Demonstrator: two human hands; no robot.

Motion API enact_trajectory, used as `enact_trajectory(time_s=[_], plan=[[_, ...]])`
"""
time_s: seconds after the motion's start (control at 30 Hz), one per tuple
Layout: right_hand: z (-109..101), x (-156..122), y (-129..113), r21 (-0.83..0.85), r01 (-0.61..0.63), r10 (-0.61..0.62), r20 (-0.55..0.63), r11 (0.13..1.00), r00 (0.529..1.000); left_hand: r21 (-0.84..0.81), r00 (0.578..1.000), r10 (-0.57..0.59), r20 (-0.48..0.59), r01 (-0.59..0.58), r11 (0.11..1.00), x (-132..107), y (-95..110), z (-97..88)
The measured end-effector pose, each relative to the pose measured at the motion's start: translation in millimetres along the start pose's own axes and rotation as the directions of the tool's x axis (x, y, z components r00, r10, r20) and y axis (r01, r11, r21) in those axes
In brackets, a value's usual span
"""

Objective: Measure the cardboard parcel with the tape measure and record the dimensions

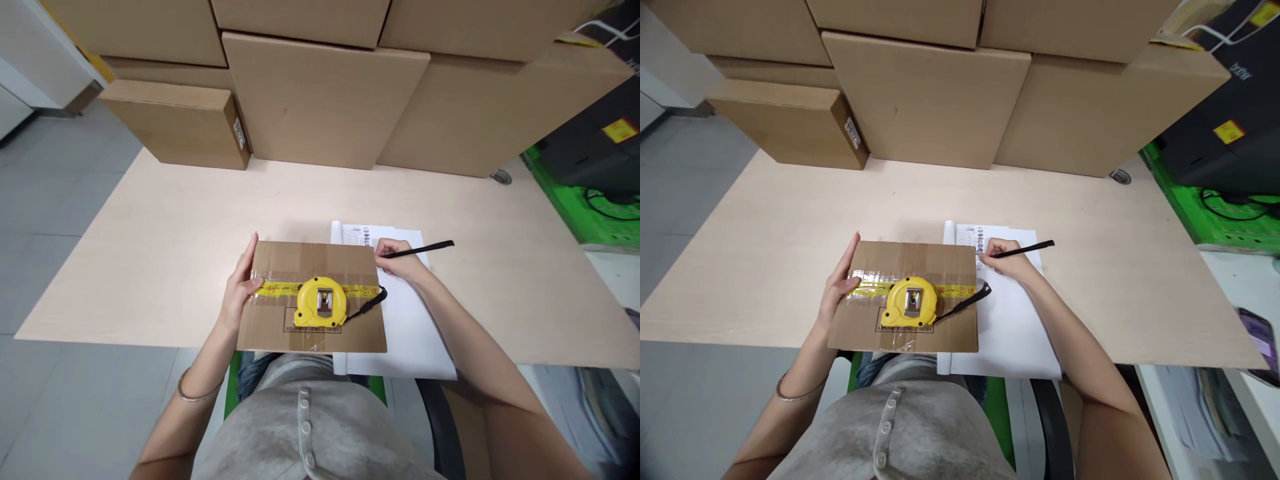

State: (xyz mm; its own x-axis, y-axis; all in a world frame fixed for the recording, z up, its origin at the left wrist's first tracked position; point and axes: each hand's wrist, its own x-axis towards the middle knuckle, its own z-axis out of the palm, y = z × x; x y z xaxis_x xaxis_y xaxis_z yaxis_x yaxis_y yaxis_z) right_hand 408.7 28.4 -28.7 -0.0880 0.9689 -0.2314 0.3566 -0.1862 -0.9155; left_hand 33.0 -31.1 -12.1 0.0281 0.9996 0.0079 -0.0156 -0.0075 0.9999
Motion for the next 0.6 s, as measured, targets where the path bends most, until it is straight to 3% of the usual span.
enact_trajectory(time_s=[0.6], plan=[[0.3,0.3,1.4,0.003,-0.001,0.001,-0.026,1.000,1.000,-0.032,1.000,0.002,0.005,-0.002,0.999,1.7,-3.4,-1.0]])
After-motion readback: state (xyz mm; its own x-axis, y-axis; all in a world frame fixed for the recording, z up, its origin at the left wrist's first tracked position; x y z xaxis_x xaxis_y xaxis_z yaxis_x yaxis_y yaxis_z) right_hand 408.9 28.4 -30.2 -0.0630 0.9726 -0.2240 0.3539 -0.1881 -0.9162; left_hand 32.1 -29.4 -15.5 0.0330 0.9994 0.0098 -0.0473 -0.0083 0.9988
